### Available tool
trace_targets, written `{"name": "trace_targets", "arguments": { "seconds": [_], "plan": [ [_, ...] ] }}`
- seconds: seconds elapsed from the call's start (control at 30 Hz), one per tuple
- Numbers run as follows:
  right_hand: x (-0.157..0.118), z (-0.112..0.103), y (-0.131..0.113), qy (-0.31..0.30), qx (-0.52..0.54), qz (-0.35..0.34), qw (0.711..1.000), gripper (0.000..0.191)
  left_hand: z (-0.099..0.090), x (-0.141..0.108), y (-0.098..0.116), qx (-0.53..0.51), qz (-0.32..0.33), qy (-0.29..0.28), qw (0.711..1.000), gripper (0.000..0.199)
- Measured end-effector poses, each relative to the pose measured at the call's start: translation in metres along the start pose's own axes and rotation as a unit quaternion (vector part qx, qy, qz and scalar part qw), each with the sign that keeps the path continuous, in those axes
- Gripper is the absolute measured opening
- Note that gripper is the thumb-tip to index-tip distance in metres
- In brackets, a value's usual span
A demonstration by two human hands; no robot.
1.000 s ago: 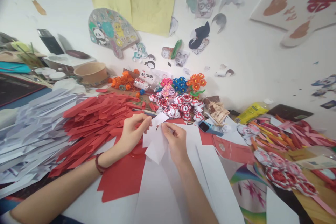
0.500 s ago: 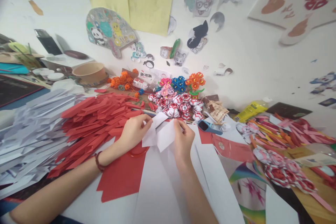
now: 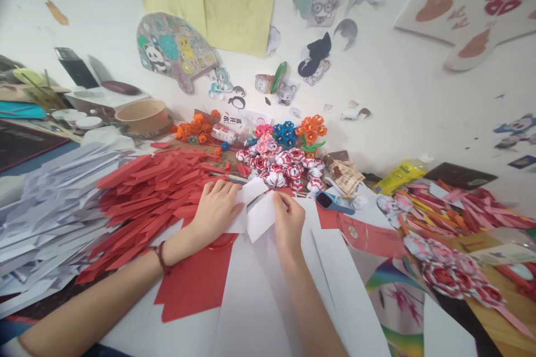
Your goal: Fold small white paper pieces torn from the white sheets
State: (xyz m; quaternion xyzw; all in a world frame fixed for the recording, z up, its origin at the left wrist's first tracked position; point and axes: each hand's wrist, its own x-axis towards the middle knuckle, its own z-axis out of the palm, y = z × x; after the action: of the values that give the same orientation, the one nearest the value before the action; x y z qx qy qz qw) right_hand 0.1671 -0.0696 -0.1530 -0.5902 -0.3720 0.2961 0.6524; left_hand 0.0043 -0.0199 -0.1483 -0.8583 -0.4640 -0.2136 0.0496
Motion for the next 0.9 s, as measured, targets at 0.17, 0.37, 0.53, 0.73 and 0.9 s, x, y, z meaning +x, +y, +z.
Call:
{"name": "trace_targets", "arguments": {
  "seconds": [0.17, 0.37, 0.53, 0.73, 0.9],
  "plan": [
    [0.0, 0.0, 0.0, 0.015, 0.009, 0.012, 1.0, 0.031, -0.012, 0.003, 0.002, -0.104, -0.008, 0.071, 0.992, 0.024],
    [0.001, 0.0, -0.003, 0.068, 0.07, 0.032, 0.995, 0.026, -0.021, 0.004, 0.004, -0.391, -0.033, 0.079, 0.917, 0.013],
    [0.001, 0.003, -0.009, 0.079, 0.131, 0.093, 0.984, 0.024, -0.019, 0.004, 0.001, -0.559, -0.082, 0.056, 0.823, 0.016],
    [0.0, 0.005, -0.012, 0.01, 0.151, 0.163, 0.975, 0.023, -0.011, 0.006, -0.002, -0.535, -0.121, 0.07, 0.833, 0.014],
    [-0.004, 0.007, -0.001, -0.109, 0.048, 0.136, 0.983, 0.029, -0.009, 0.005, 0.002, -0.518, -0.091, 0.01, 0.85, 0.014]
  ]
}}
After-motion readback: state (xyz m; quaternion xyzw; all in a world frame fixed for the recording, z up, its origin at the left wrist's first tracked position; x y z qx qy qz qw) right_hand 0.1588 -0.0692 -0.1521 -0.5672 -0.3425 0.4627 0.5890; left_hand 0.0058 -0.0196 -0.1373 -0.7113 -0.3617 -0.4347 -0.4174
